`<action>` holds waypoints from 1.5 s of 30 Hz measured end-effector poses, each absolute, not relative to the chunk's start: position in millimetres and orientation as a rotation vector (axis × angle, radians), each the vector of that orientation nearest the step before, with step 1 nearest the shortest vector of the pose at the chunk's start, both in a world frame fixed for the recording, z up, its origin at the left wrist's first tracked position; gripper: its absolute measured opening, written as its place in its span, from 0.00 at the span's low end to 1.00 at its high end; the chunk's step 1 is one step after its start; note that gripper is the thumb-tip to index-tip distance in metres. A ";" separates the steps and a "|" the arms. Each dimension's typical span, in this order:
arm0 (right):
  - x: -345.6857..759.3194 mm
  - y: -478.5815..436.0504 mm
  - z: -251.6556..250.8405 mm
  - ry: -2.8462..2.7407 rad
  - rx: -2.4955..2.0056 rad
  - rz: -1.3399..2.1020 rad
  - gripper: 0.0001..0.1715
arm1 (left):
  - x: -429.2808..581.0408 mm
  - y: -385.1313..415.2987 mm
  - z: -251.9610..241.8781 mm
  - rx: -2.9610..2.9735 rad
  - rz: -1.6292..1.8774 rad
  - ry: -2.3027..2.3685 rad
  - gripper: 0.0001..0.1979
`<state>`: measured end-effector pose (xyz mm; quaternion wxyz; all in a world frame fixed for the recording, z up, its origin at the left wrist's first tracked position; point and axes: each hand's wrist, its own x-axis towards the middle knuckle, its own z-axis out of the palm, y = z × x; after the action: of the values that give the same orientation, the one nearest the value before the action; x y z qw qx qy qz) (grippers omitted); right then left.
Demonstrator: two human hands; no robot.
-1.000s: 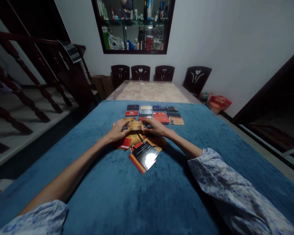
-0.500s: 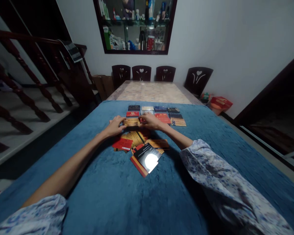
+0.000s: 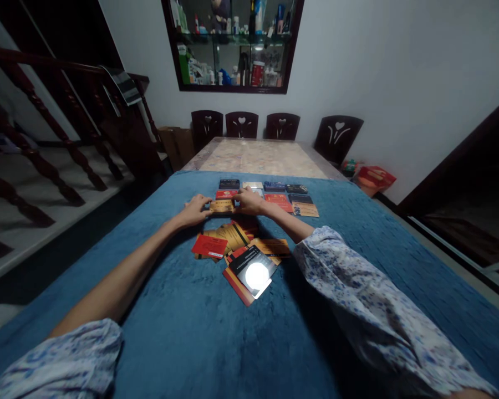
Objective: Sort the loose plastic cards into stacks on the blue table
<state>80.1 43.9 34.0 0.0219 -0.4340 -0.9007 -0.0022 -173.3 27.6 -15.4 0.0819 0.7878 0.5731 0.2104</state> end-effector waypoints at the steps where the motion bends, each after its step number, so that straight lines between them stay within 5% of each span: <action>1: 79.4 44.4 34.1 -2.796 -1.352 -0.007 0.24 | -173.5 29.2 -16.0 2.344 0.592 1.723 0.24; 45: 60.6 61.7 35.1 -2.937 -1.393 0.031 0.20 | -167.6 32.6 -5.3 2.303 0.514 1.636 0.23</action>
<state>60.6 61.7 35.1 -0.0546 -0.4278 -0.9022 0.0094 -167.6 32.6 -5.3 0.1346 0.7947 0.5647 0.1772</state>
